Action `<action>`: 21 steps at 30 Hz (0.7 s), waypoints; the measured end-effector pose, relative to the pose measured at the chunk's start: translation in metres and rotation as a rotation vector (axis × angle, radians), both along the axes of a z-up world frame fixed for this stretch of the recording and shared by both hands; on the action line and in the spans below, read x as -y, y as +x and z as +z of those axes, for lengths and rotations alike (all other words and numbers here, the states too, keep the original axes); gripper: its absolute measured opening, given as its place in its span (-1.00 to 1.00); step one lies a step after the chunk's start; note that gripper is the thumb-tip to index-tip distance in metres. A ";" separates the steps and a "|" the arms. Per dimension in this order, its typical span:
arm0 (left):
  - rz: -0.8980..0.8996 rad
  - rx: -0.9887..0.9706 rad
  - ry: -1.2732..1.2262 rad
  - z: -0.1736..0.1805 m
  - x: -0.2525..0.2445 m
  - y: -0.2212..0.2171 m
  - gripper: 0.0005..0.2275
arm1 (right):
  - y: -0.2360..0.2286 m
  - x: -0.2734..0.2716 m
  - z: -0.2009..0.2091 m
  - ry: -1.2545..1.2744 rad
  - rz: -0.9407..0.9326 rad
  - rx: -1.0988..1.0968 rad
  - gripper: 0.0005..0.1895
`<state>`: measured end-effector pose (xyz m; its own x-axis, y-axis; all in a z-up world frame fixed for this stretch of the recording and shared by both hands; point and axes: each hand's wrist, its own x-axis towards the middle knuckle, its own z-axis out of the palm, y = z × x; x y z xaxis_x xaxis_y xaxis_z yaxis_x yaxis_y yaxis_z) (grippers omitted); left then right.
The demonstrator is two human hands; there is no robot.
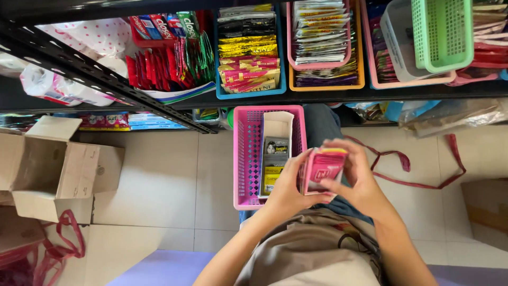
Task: The person sorts small sachets from a pink basket into a clear plastic tray, then places the tray on a shelf. They then open a box of Gatsby hair wax, remove the contents, and place them into the pink basket. Finally, they arrange yellow packets on the shelf.
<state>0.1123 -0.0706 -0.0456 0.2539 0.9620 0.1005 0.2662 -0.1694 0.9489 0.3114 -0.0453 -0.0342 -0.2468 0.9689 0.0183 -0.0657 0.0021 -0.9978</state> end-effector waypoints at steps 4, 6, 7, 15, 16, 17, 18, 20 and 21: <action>0.084 0.104 -0.026 -0.013 0.004 0.000 -0.06 | -0.001 0.008 0.031 0.231 0.011 0.211 -0.14; 0.101 0.251 -0.057 -0.017 0.005 -0.001 -0.07 | 0.001 0.011 0.036 0.414 -0.024 0.437 -0.31; 0.102 0.252 -0.058 -0.016 0.005 -0.002 -0.07 | 0.000 0.010 0.039 0.413 -0.023 0.438 -0.31; 0.179 0.007 0.139 -0.014 0.006 -0.003 -0.05 | -0.008 0.007 0.044 0.658 -0.036 0.872 -0.52; 0.181 0.007 0.137 -0.014 0.007 -0.003 -0.05 | -0.008 0.009 0.039 0.657 -0.033 0.872 -0.52; 0.178 0.027 0.100 -0.014 0.008 -0.003 -0.06 | -0.008 0.010 0.034 0.620 -0.065 0.788 -0.47; 0.173 0.047 0.063 -0.014 0.008 -0.002 -0.06 | -0.008 0.011 0.030 0.583 -0.097 0.704 -0.40; 0.177 0.091 0.016 -0.013 0.006 -0.001 -0.08 | -0.001 0.011 0.012 0.432 -0.094 0.540 -0.33; 0.180 0.135 -0.030 -0.012 0.006 0.000 -0.09 | 0.002 0.011 0.003 0.280 -0.090 0.375 -0.26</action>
